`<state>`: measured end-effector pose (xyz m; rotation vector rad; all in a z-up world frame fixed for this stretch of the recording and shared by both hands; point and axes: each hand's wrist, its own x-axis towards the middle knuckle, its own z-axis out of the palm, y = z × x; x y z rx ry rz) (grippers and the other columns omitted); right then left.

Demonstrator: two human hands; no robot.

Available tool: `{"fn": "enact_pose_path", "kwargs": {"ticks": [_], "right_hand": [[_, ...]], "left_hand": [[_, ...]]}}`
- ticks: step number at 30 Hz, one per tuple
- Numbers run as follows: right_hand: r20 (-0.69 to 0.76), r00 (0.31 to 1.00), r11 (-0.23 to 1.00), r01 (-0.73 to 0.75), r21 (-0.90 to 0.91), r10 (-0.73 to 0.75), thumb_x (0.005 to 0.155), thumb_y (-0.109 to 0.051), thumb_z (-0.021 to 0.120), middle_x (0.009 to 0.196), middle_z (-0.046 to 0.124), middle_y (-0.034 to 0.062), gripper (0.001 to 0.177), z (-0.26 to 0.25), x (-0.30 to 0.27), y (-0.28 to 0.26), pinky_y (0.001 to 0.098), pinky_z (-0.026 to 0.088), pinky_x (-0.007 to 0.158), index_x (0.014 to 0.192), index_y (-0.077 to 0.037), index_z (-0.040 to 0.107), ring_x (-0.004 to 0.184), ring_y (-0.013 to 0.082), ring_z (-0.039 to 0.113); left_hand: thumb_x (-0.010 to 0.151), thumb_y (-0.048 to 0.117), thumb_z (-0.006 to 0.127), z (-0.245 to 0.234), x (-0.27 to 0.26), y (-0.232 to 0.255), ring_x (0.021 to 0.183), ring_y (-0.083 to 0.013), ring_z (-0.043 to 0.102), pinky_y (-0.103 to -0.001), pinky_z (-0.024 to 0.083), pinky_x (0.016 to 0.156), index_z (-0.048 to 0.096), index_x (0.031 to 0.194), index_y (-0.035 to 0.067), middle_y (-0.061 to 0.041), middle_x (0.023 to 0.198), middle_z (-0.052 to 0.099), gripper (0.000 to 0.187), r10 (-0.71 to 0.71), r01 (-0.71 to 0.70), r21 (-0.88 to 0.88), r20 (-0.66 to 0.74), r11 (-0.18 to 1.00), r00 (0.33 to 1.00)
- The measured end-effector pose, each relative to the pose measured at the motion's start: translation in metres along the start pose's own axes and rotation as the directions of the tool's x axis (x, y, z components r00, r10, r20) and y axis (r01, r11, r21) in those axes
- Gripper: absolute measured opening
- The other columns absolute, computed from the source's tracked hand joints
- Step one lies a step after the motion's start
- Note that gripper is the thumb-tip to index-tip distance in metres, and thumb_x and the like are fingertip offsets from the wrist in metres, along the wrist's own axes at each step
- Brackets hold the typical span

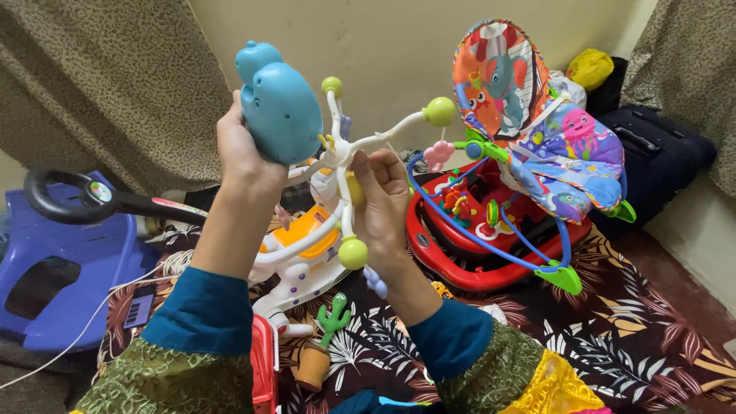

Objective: The person assembles a blue hippo-shaped toy with a white branching arm and small hanging figures. They attach the arm to the base, hang several small figures on the branches, and then place the assembled toy into a red plastic basket.

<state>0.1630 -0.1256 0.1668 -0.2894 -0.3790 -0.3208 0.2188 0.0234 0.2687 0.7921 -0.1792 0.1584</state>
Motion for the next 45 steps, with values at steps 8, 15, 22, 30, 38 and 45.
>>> {"fn": "enact_pose_path", "kwargs": {"ticks": [8,15,22,30,38,45], "right_hand": [[-0.079,0.989,0.961,0.097,-0.260,-0.121,0.090,-0.007,0.080,0.097,0.072,0.0026,0.021,0.026,-0.009,-0.013,0.0252,0.053,0.083,0.097,-0.010,0.061,0.090,0.0091,0.067],[0.003,0.989,0.956,0.144,-0.255,-0.148,0.089,-0.005,0.082,0.097,0.071,0.0026,0.022,0.038,-0.009,-0.021,0.0258,0.053,0.086,0.095,-0.009,0.061,0.093,0.0098,0.067],[0.083,0.982,0.898,0.191,-0.395,-0.172,0.089,0.001,0.080,0.100,0.072,0.0063,0.021,0.032,-0.004,-0.029,0.0282,0.058,0.085,0.093,-0.007,0.061,0.097,0.0140,0.071],[0.255,0.932,0.703,0.362,-0.612,-0.258,0.087,0.009,0.079,0.108,0.074,0.0121,0.023,0.033,-0.007,-0.040,0.0293,0.063,0.089,0.100,-0.001,0.062,0.101,0.0164,0.073],[0.387,0.821,0.508,0.566,-0.649,-0.419,0.092,0.010,0.078,0.112,0.074,0.0117,0.023,0.025,-0.009,-0.031,0.0268,0.060,0.085,0.100,-0.003,0.061,0.098,0.0123,0.070],[0.707,0.525,0.051,0.818,-0.573,-0.474,0.092,0.009,0.079,0.110,0.071,0.0142,0.032,0.023,0.012,-0.044,0.0341,0.056,0.087,0.101,-0.006,0.052,0.096,0.0227,0.066]], "left_hand": [[0.105,0.030,0.042,0.001,0.009,0.000,0.113,-0.0283,0.068,-0.054,0.053,0.106,0.064,0.117,0.012,-0.010,0.120,0.070,0.031,-0.145,0.144,-0.087,-0.006,0.986,0.989],[0.107,0.032,0.045,-0.003,0.021,0.001,0.110,-0.0301,0.068,-0.054,0.055,0.104,0.063,0.117,0.006,-0.014,0.119,0.069,0.034,-0.233,0.241,-0.075,0.095,0.968,0.968],[0.105,0.031,0.044,0.005,0.022,-0.001,0.110,-0.0291,0.068,-0.055,0.055,0.103,0.062,0.120,0.009,-0.012,0.119,0.069,0.033,-0.215,0.219,-0.107,0.049,0.970,0.975],[0.106,0.030,0.041,0.006,0.023,-0.007,0.114,-0.0278,0.067,-0.055,0.054,0.105,0.059,0.125,0.010,-0.010,0.122,0.068,0.033,-0.131,0.132,-0.091,0.022,0.987,0.991],[0.108,0.027,0.039,0.005,0.027,-0.014,0.116,-0.0281,0.067,-0.055,0.055,0.105,0.058,0.127,0.010,-0.012,0.125,0.067,0.032,-0.130,0.133,-0.093,0.046,0.987,0.990],[0.109,0.030,0.037,-0.003,0.034,-0.020,0.118,-0.0276,0.065,-0.056,0.054,0.105,0.056,0.130,0.011,-0.010,0.125,0.066,0.034,-0.212,0.214,-0.025,0.084,0.976,0.974]]}}
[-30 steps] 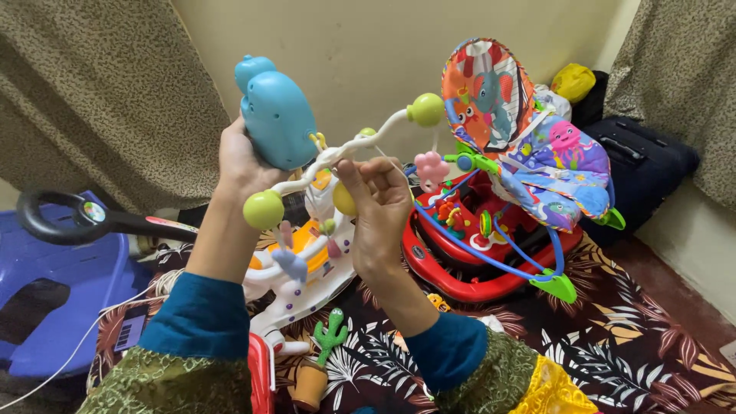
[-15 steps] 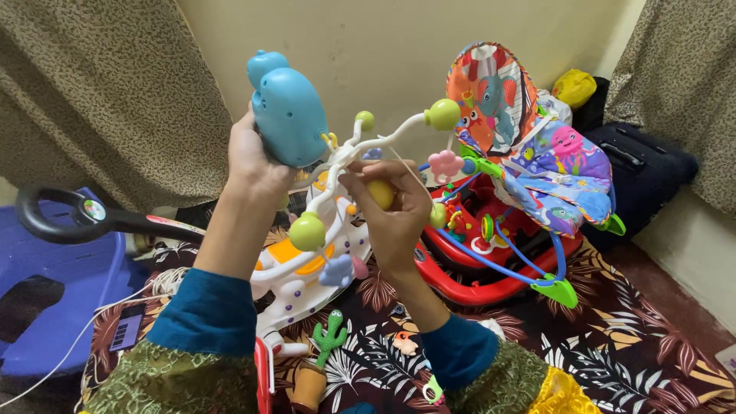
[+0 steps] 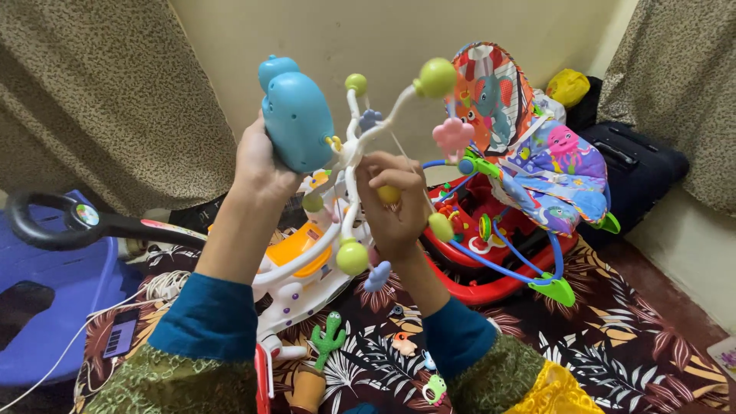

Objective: The person assembles a blue hippo-shaped toy with a white branching arm and small hanging figures. They attach the arm to the base, hang several small figures on the branches, and then place the assembled toy into a red plastic basket.

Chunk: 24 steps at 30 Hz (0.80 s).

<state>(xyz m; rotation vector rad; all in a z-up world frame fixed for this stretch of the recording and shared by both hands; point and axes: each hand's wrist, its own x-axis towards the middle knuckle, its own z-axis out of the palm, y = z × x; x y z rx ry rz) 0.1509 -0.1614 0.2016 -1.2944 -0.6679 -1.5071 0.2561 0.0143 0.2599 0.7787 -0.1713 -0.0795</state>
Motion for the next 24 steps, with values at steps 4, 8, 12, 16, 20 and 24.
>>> {"fn": "enact_pose_path", "kwargs": {"ticks": [4,8,12,16,20,24], "right_hand": [[0.002,1.000,1.000,0.015,0.018,-0.015,0.095,0.009,0.077,0.111,0.072,0.0131,0.035,0.005,0.009,0.015,0.0319,0.055,0.084,0.105,-0.007,0.048,0.096,0.0222,0.065],[0.003,0.998,0.996,-0.056,0.074,0.056,0.095,0.004,0.078,0.113,0.071,0.0134,0.036,0.004,0.013,0.016,0.0310,0.054,0.084,0.105,-0.007,0.045,0.095,0.0210,0.065],[0.022,0.996,0.996,-0.084,0.027,0.084,0.101,0.001,0.074,0.117,0.070,0.0133,0.031,-0.004,0.014,0.018,0.0283,0.057,0.082,0.107,-0.006,0.044,0.096,0.0196,0.068],[-0.079,0.986,0.964,-0.159,-0.214,0.145,0.091,-0.003,0.088,0.085,0.062,0.0077,0.040,-0.002,0.016,0.031,0.0302,0.054,0.069,0.094,-0.006,0.048,0.073,0.0160,0.065],[0.043,0.999,0.987,-0.001,-0.162,0.009,0.087,0.005,0.073,0.101,0.071,0.0119,0.023,-0.012,0.018,0.031,0.0344,0.056,0.074,0.100,-0.003,0.056,0.083,0.0221,0.069],[0.145,0.982,0.954,0.158,-0.253,-0.124,0.082,0.011,0.076,0.097,0.070,0.0101,0.026,-0.017,0.023,0.032,0.0383,0.056,0.078,0.101,-0.001,0.064,0.088,0.0286,0.068]], "left_hand": [[0.102,0.055,0.033,0.007,-0.012,-0.006,0.120,-0.0285,0.068,-0.052,0.053,0.104,0.056,0.135,0.007,-0.013,0.128,0.068,0.063,-0.042,0.038,0.058,0.076,0.998,0.996],[0.094,0.067,0.041,0.032,-0.042,-0.004,0.114,-0.0271,0.070,-0.052,0.058,0.098,0.054,0.140,0.007,-0.014,0.127,0.068,0.077,-0.106,0.073,0.216,0.146,0.974,0.984],[0.094,0.060,0.060,0.039,-0.073,-0.008,0.113,-0.0286,0.067,-0.051,0.057,0.094,0.049,0.147,0.012,-0.013,0.129,0.064,0.072,-0.170,0.065,0.262,0.402,0.963,0.900],[0.085,0.040,0.075,0.032,-0.082,-0.022,0.109,-0.0231,0.070,-0.047,0.060,0.091,0.056,0.133,0.008,-0.008,0.123,0.067,0.061,-0.283,0.192,0.335,0.248,0.922,0.926],[0.086,0.026,0.080,0.019,-0.086,-0.033,0.096,-0.0175,0.071,-0.040,0.058,0.085,0.062,0.120,0.005,-0.007,0.107,0.070,0.044,-0.211,0.156,0.359,0.118,0.920,0.970],[0.085,0.022,0.082,0.015,-0.083,-0.042,0.072,-0.0160,0.067,-0.034,0.055,0.063,0.065,0.108,0.002,-0.008,0.088,0.070,0.035,-0.126,0.080,0.380,0.099,0.922,0.987]]}}
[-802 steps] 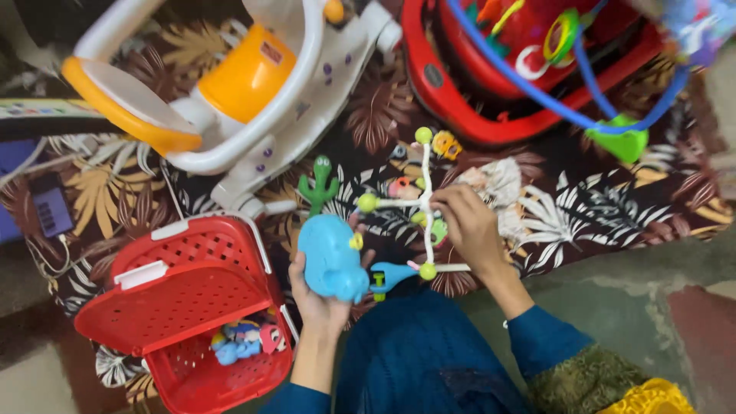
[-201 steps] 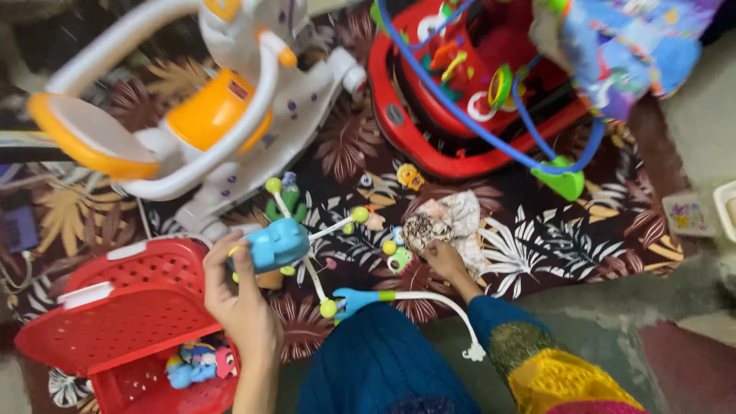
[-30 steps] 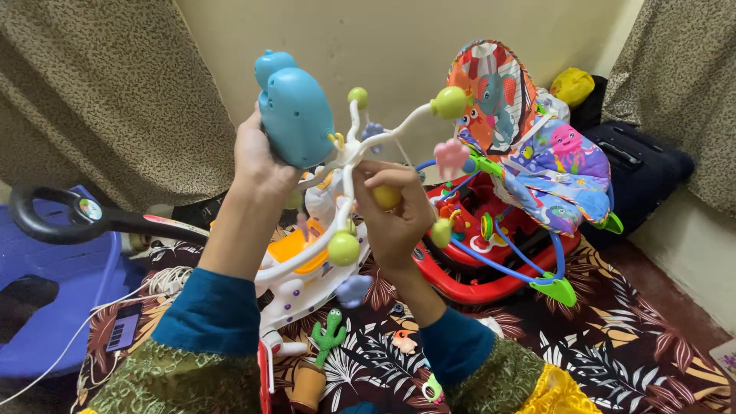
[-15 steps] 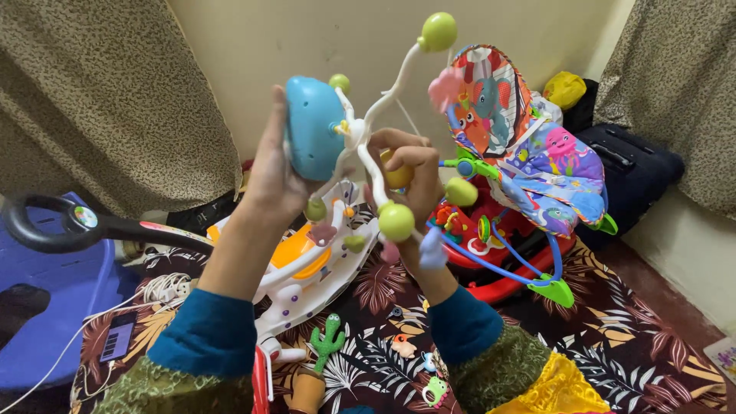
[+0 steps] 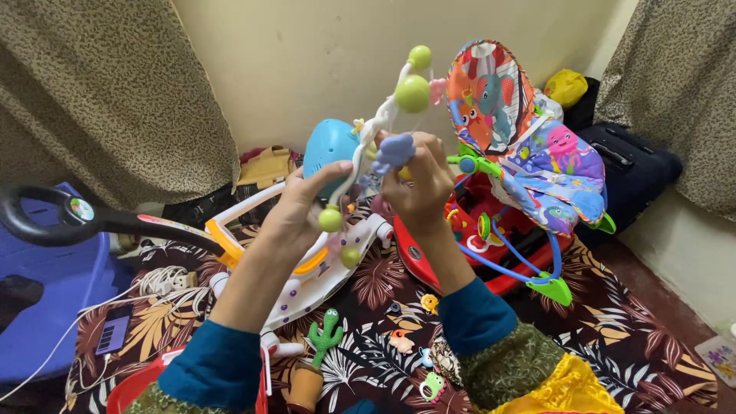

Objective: The person assembles a blue hippo-shaped toy with a white branching arm and small hanging figures. They attach the arm to the base, hang several small figures on the branches, and then place the assembled toy into a red plastic basket.

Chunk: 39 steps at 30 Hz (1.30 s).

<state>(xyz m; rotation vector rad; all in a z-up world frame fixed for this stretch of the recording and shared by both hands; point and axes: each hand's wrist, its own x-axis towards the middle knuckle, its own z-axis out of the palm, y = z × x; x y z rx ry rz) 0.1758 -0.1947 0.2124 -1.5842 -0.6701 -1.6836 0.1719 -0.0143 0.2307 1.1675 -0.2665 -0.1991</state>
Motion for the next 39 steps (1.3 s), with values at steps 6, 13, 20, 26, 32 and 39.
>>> {"fn": "enact_pose_path", "kwargs": {"ticks": [6,13,20,26,32,39], "right_hand": [[0.068,0.965,0.956,0.259,-0.139,-0.252,0.086,0.008,0.084,0.094,0.068,0.0048,0.028,-0.001,0.005,0.009,0.0386,0.055,0.079,0.090,-0.005,0.059,0.089,0.0262,0.066],[0.240,0.881,0.909,0.417,0.010,-0.407,0.086,0.003,0.079,0.113,0.076,0.0096,0.022,-0.015,0.012,0.022,0.0370,0.055,0.082,0.089,-0.005,0.058,0.097,0.0251,0.071],[0.032,0.982,0.982,0.186,0.046,-0.187,0.093,0.000,0.079,0.102,0.072,0.0058,0.022,-0.011,-0.001,0.025,0.0376,0.057,0.089,0.091,-0.005,0.058,0.092,0.0246,0.072],[0.059,0.859,0.706,-0.455,0.544,0.508,0.097,0.006,0.077,0.110,0.069,0.0111,0.032,-0.009,-0.004,-0.003,0.0305,0.060,0.088,0.106,-0.006,0.048,0.102,0.0183,0.072],[0.335,0.668,0.183,-0.580,0.794,0.665,0.096,0.008,0.069,0.105,0.072,0.0138,0.030,-0.005,0.018,-0.012,0.0326,0.061,0.075,0.107,-0.008,0.047,0.093,0.0196,0.074],[0.296,0.653,0.287,-0.633,0.719,0.698,0.095,0.006,0.073,0.107,0.075,0.0136,0.032,0.008,0.024,-0.023,0.0304,0.059,0.089,0.105,-0.009,0.046,0.098,0.0181,0.074]], "left_hand": [[0.077,0.029,0.079,0.006,-0.009,-0.001,0.060,-0.0213,0.070,-0.031,0.057,0.052,0.064,0.096,0.002,-0.009,0.074,0.066,0.037,-0.128,0.132,-0.114,0.040,0.985,0.991],[0.082,0.025,0.081,0.005,-0.009,0.002,0.069,-0.0094,0.067,-0.025,0.054,0.058,0.067,0.105,0.004,-0.003,0.084,0.069,0.034,-0.199,0.180,-0.208,-0.077,0.962,0.977],[0.084,0.029,0.085,0.001,-0.018,0.011,0.070,-0.0107,0.063,-0.030,0.059,0.062,0.066,0.105,0.003,-0.008,0.086,0.069,0.039,-0.068,0.064,-0.177,-0.014,0.982,0.998],[0.077,0.029,0.083,0.009,-0.022,0.014,0.071,-0.0124,0.069,-0.037,0.060,0.055,0.065,0.102,0.001,-0.008,0.082,0.068,0.042,-0.087,0.069,-0.199,-0.085,0.977,0.993],[0.078,0.026,0.087,0.016,-0.019,0.008,0.068,-0.0153,0.065,-0.036,0.062,0.056,0.062,0.105,-0.001,-0.009,0.081,0.064,0.046,0.116,-0.128,-0.127,-0.098,0.984,0.988],[0.069,0.023,0.088,0.023,-0.018,0.005,0.070,-0.0196,0.069,-0.041,0.062,0.048,0.030,0.131,0.002,-0.016,0.094,0.062,0.088,0.133,-0.163,-0.109,-0.241,0.981,0.961]]}}
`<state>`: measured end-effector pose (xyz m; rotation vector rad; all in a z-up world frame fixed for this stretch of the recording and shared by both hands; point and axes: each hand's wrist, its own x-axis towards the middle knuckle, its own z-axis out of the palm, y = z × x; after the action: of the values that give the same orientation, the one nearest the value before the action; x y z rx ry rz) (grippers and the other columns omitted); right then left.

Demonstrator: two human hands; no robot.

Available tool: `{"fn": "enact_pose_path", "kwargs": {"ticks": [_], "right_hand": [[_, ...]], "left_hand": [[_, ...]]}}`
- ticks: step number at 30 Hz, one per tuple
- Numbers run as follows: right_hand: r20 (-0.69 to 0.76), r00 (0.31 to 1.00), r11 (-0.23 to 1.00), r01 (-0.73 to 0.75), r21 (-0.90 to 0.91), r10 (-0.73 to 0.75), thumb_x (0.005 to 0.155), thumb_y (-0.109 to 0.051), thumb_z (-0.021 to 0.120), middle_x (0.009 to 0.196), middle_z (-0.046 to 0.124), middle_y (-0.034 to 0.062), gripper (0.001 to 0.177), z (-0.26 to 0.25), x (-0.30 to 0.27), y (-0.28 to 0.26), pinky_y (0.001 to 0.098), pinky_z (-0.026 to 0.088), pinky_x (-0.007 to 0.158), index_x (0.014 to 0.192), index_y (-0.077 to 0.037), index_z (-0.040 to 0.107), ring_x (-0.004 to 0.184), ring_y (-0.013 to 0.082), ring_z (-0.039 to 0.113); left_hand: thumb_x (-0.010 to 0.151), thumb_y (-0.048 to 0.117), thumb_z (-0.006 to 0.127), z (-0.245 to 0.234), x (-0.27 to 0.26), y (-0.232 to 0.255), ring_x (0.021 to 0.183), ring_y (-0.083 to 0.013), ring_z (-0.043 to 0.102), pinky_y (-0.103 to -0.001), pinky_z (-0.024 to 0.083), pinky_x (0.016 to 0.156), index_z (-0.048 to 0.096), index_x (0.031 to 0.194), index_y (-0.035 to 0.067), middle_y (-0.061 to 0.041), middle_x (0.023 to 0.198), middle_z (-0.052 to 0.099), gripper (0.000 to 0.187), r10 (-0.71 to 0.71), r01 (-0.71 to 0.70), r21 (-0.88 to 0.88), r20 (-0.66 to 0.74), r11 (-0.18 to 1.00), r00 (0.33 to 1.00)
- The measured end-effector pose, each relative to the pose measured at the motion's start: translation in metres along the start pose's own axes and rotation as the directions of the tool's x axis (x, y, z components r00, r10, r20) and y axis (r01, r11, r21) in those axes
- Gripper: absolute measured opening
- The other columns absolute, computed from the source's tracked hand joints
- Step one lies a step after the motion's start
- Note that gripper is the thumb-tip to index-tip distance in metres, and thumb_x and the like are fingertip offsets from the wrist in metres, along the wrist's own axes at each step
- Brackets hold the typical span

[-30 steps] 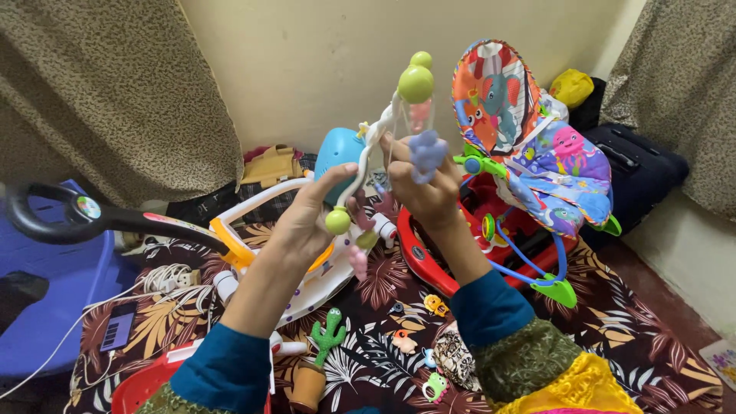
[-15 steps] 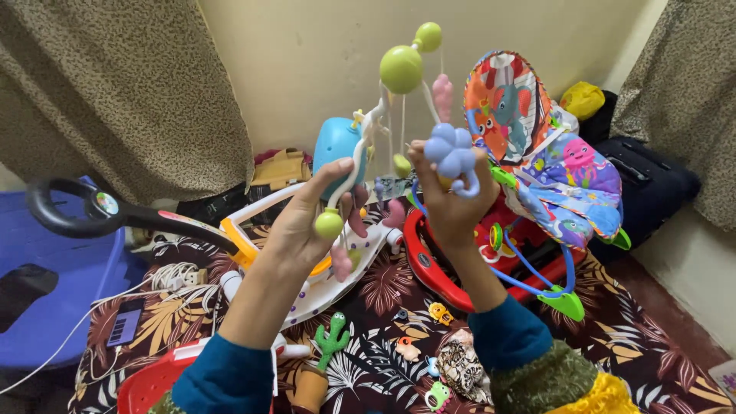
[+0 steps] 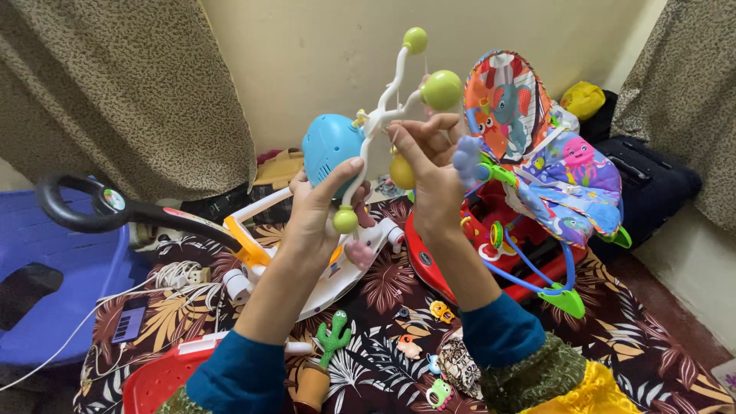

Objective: The person assembles a blue hippo-shaped toy with a white branching arm and small hanging figures. They attach the arm to the base, hang several small figures on the branches, and then place the assembled toy into a red plastic basket.

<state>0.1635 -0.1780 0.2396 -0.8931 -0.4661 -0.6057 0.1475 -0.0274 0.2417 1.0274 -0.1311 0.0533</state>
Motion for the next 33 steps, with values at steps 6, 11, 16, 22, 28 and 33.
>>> {"fn": "enact_pose_path", "kwargs": {"ticks": [6,11,16,22,28,33], "right_hand": [[0.018,0.997,0.995,0.071,-0.072,-0.070,0.093,0.000,0.077,0.104,0.073,0.0092,0.027,0.002,-0.001,0.002,0.0298,0.060,0.090,0.105,-0.006,0.054,0.098,0.0166,0.075],[0.075,0.992,0.988,-0.095,-0.122,0.105,0.102,-0.012,0.069,0.097,0.074,0.0051,0.013,-0.001,0.000,0.008,0.0260,0.056,0.075,0.109,-0.001,0.070,0.083,0.0112,0.069],[0.065,0.969,0.964,-0.226,-0.139,0.237,0.099,-0.016,0.068,0.090,0.074,0.0040,0.017,-0.008,0.007,0.010,0.0248,0.054,0.066,0.106,-0.001,0.073,0.077,0.0090,0.068],[0.059,0.977,0.965,-0.190,-0.180,0.203,0.095,-0.014,0.068,0.089,0.076,0.0066,0.020,-0.017,0.014,0.024,0.0248,0.057,0.072,0.104,0.003,0.074,0.078,0.0103,0.070],[0.197,0.898,0.915,-0.403,0.011,0.393,0.097,-0.017,0.067,0.092,0.072,0.0093,0.022,-0.043,0.030,0.037,0.0275,0.055,0.075,0.101,0.005,0.071,0.082,0.0138,0.068],[0.337,0.821,0.856,-0.512,0.076,0.461,0.097,-0.028,0.064,0.093,0.069,0.0090,0.035,-0.061,0.044,0.054,0.0293,0.054,0.078,0.102,0.005,0.072,0.086,0.0157,0.067]], "left_hand": [[0.068,0.016,0.092,-0.004,0.004,-0.011,0.091,-0.0232,0.072,-0.033,0.067,0.071,0.016,0.142,0.009,-0.022,0.123,0.054,0.107,0.049,-0.052,-0.025,-0.113,0.998,0.992],[0.064,0.019,0.089,0.000,-0.001,-0.006,0.084,-0.0262,0.070,-0.041,0.063,0.057,0.014,0.142,0.012,-0.022,0.118,0.054,0.108,0.027,-0.021,0.047,-0.142,0.999,0.989],[0.066,0.015,0.089,0.000,-0.002,-0.007,0.088,-0.0286,0.072,-0.038,0.065,0.060,0.012,0.144,0.012,-0.022,0.122,0.054,0.109,0.093,-0.087,0.051,-0.120,0.995,0.988],[0.067,0.013,0.088,0.007,-0.004,-0.007,0.088,-0.0277,0.071,-0.039,0.063,0.050,0.013,0.144,0.013,-0.022,0.124,0.051,0.108,0.115,-0.104,0.083,-0.136,0.991,0.984],[0.068,0.013,0.087,0.008,-0.006,-0.004,0.085,-0.0276,0.071,-0.039,0.063,0.048,0.011,0.143,0.013,-0.024,0.122,0.051,0.106,0.112,-0.098,0.123,-0.112,0.988,0.987],[0.070,0.012,0.087,0.005,-0.001,-0.010,0.086,-0.0268,0.071,-0.039,0.061,0.048,0.011,0.143,0.011,-0.024,0.123,0.052,0.105,0.143,-0.129,0.137,-0.092,0.982,0.985]]}}
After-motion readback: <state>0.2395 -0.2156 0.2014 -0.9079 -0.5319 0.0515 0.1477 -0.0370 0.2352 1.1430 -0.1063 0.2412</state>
